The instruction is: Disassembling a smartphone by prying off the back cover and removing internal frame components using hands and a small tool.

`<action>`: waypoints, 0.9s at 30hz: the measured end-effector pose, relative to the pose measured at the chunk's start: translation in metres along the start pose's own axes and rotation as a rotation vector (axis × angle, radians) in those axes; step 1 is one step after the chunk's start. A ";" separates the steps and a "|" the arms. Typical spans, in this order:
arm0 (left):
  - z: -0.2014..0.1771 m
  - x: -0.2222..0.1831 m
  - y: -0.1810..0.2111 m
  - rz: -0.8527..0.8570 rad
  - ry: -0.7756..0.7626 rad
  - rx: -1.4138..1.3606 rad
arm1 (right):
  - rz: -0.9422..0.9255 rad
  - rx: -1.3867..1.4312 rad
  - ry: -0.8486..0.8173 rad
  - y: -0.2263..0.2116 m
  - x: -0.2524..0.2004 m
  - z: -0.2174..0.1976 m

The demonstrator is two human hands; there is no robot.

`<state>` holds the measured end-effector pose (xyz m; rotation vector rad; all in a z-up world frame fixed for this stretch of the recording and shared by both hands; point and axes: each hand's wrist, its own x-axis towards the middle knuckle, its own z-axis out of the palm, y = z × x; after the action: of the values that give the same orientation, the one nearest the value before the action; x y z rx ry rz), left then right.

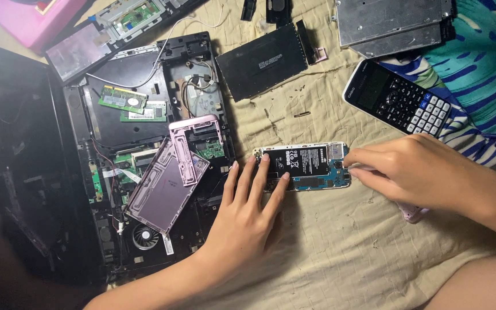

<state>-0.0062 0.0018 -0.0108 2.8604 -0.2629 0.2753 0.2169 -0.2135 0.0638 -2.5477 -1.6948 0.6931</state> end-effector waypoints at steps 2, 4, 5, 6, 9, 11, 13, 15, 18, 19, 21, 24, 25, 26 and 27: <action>-0.001 0.000 0.000 0.002 -0.015 -0.009 | -0.039 0.030 0.027 0.001 -0.001 0.000; -0.004 0.002 0.002 -0.015 0.001 -0.042 | -0.029 0.012 0.028 0.001 -0.001 0.001; -0.006 0.002 0.003 -0.030 0.019 -0.074 | -0.018 -0.007 0.032 0.000 -0.001 0.003; -0.006 0.002 0.003 -0.030 0.013 -0.075 | -0.019 -0.001 0.031 0.000 0.001 0.002; -0.007 0.003 0.003 -0.020 0.017 -0.093 | 0.040 0.025 -0.025 -0.001 0.001 0.001; -0.008 0.003 0.003 -0.030 -0.005 -0.103 | 0.007 0.042 -0.001 0.001 0.001 0.004; -0.007 0.004 0.003 -0.021 -0.002 -0.084 | -0.009 0.048 0.006 0.000 0.000 0.003; -0.007 0.004 0.003 -0.013 0.000 -0.063 | -0.026 0.055 0.013 -0.001 0.001 0.001; -0.007 0.003 0.003 -0.009 -0.009 -0.042 | -0.058 0.125 -0.001 -0.002 0.002 0.000; -0.006 0.003 0.003 -0.015 -0.020 -0.048 | -0.061 0.116 0.016 -0.001 0.003 0.001; -0.006 0.003 0.003 -0.019 -0.032 -0.056 | -0.063 0.108 0.033 -0.001 0.003 0.001; -0.006 0.003 0.003 -0.026 -0.017 -0.063 | -0.059 0.114 0.030 -0.002 0.003 0.001; -0.007 0.003 0.002 -0.021 -0.020 -0.058 | -0.095 0.125 0.043 -0.002 0.003 0.001; -0.007 0.003 0.002 -0.016 -0.023 -0.053 | -0.131 0.135 0.056 -0.002 0.003 0.002; -0.007 0.003 0.002 -0.019 -0.025 -0.053 | -0.133 0.137 0.054 -0.004 0.002 -0.001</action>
<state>-0.0050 0.0013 -0.0030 2.8146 -0.2443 0.2256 0.2141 -0.2096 0.0648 -2.3174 -1.7170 0.6985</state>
